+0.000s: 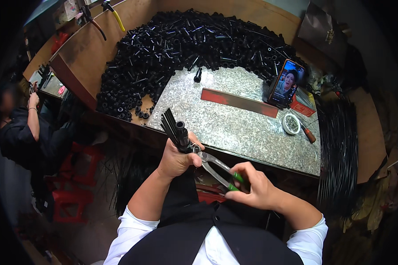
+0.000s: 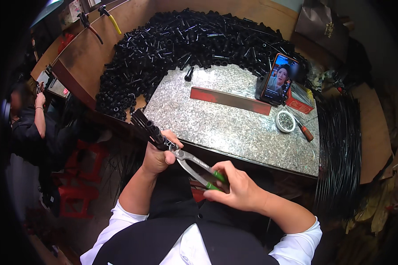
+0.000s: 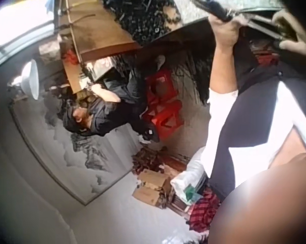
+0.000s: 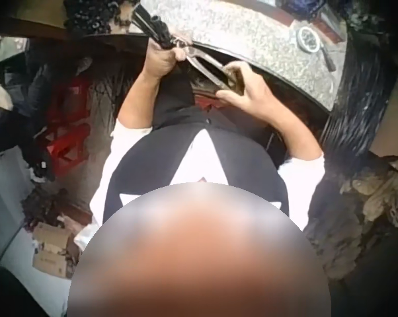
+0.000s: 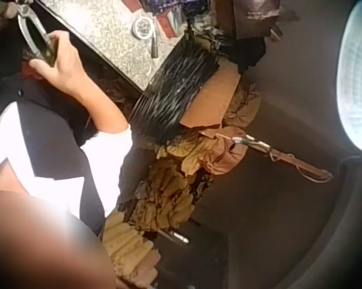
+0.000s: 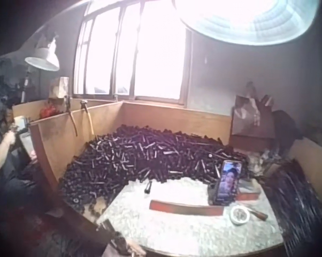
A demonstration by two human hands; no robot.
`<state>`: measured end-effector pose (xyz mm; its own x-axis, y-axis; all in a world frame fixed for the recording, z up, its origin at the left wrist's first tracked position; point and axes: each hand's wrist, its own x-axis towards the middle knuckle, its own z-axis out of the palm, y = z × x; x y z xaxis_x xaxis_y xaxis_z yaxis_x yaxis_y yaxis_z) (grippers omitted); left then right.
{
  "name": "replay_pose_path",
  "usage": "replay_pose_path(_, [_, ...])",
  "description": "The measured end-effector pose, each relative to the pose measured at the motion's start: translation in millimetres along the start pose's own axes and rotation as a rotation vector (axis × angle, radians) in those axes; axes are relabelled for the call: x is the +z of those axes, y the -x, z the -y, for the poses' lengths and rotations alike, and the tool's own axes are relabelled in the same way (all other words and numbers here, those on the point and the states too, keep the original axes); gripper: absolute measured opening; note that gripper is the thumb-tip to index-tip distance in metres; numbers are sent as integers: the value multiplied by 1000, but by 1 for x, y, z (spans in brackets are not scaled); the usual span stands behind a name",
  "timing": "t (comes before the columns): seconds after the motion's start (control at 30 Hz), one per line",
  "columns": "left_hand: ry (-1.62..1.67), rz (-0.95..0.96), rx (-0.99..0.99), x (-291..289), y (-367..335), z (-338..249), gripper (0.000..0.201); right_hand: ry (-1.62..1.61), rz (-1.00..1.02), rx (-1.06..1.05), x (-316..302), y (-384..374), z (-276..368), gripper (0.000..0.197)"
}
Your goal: Manually assembling wire connectors by inserting metal or plastic pins into a housing and securing them with pliers.
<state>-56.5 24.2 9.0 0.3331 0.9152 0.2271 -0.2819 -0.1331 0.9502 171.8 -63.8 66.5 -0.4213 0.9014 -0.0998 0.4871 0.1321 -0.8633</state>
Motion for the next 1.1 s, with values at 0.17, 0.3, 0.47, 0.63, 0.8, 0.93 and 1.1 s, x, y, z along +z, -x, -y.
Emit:
replay_pose_path(0.17, [18,-2,-16,0,2,-2,67,504,-166,-279,-9,-4,-21,25])
replay_pose_path(0.3, [29,169,11,-2,-1,-2,67,-852,580,499,-21,-3,-29,17])
replay_pose_path(0.47, [96,178,15,-2,-1,3,28,-100,315,254,-20,-10,-9,43])
replay_pose_path(0.63, [17,82,-73,1,0,3,63,734,-141,-195,-13,-11,-24,55])
replay_pose_path(0.8, [123,222,-60,-4,-1,8,55,-522,585,403,-33,-8,-20,48])
replay_pose_path(0.93, [61,162,-39,8,-1,8,71,144,306,-70,-39,-12,-15,48])
replay_pose_path(1.1, [-52,74,25,12,1,6,81,320,282,35,-43,-16,8,42])
